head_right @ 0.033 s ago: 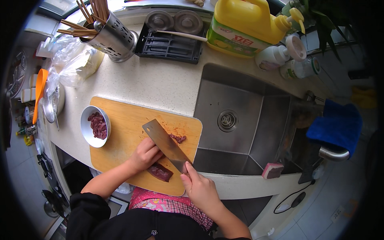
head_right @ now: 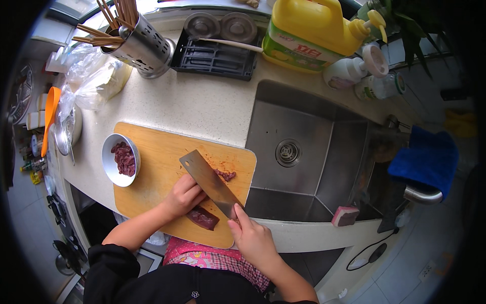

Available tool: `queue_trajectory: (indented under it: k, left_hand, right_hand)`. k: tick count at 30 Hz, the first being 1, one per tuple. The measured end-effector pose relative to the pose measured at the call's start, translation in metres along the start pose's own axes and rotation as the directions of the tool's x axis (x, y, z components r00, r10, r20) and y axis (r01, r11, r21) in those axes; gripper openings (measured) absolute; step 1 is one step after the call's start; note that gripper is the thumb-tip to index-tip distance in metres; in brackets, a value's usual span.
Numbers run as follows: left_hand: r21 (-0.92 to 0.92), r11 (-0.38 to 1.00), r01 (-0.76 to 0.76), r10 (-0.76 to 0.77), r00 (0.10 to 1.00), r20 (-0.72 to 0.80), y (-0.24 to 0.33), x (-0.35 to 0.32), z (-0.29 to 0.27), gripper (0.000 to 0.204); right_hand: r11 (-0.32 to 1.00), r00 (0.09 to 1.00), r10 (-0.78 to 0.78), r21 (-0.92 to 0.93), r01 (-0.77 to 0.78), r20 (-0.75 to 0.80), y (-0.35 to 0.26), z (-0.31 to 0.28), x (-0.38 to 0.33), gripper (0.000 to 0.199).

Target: The person slices a piece of raw red meat into thin strips on a wooden cutting board using a large cleaver. The sliced meat is transferred into a white bowl placed to the left of the cutting board.

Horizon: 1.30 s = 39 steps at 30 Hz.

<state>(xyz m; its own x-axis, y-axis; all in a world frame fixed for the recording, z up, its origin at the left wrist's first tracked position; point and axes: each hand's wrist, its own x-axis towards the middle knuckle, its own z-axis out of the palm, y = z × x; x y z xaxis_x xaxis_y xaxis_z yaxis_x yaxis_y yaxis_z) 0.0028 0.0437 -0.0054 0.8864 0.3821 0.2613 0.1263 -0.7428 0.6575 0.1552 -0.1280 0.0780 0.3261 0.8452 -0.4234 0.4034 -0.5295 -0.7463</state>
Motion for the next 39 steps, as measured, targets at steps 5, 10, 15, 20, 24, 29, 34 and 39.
queue_trajectory:
  k: [5, 10, 15, 20, 24, 29, 34, 39]
  left_hand:
    - [-0.047, 0.999, 0.013, -0.011, 0.999, 0.052, 0.004, -0.003, 0.001, 0.022]
    - [-0.008, 0.999, 0.05, -0.05, 0.999, -0.013, 0.008, -0.003, 0.004, 0.025]
    - [-0.035, 0.999, 0.035, -0.036, 0.999, -0.012, 0.005, -0.005, 0.006, 0.028]
    - [-0.033, 0.999, 0.043, -0.043, 0.999, 0.003, 0.005, -0.005, 0.005, 0.031]
    - [-0.075, 0.996, 0.058, -0.058, 0.998, 0.009, 0.008, -0.002, 0.002, 0.033]
    - [-0.078, 0.995, 0.069, -0.065, 0.997, 0.049, 0.005, -0.007, 0.004, 0.031]
    - [-0.04, 0.997, 0.065, -0.063, 0.997, 0.037, 0.004, -0.009, 0.005, 0.026]
    - [-0.052, 0.996, 0.076, -0.076, 0.997, 0.006, 0.007, -0.008, 0.006, 0.024]
  right_hand:
    - [0.996, 0.997, -0.069, -0.05, 0.068, -0.026, -0.027, 0.02, 0.055, 0.043]
    - [0.992, 0.997, -0.028, 0.12, 0.038, -0.078, -0.007, 0.01, 0.048, 0.037]
    - [0.996, 0.999, -0.054, 0.077, 0.054, 0.001, -0.011, -0.017, 0.017, 0.037]
    - [0.994, 0.993, 0.009, -0.105, 0.004, 0.119, -0.009, -0.023, -0.016, 0.041]
    - [0.997, 0.997, -0.002, -0.081, 0.008, 0.079, -0.004, -0.016, -0.024, 0.043]
    - [0.997, 0.996, -0.064, -0.041, 0.066, 0.055, -0.019, 0.002, 0.028, 0.041]
    - [0.996, 0.996, -0.057, -0.064, 0.062, 0.075, -0.015, 0.003, 0.032, 0.039]
    - [0.999, 0.999, -0.029, 0.026, 0.028, 0.022, 0.011, -0.01, -0.013, 0.041]
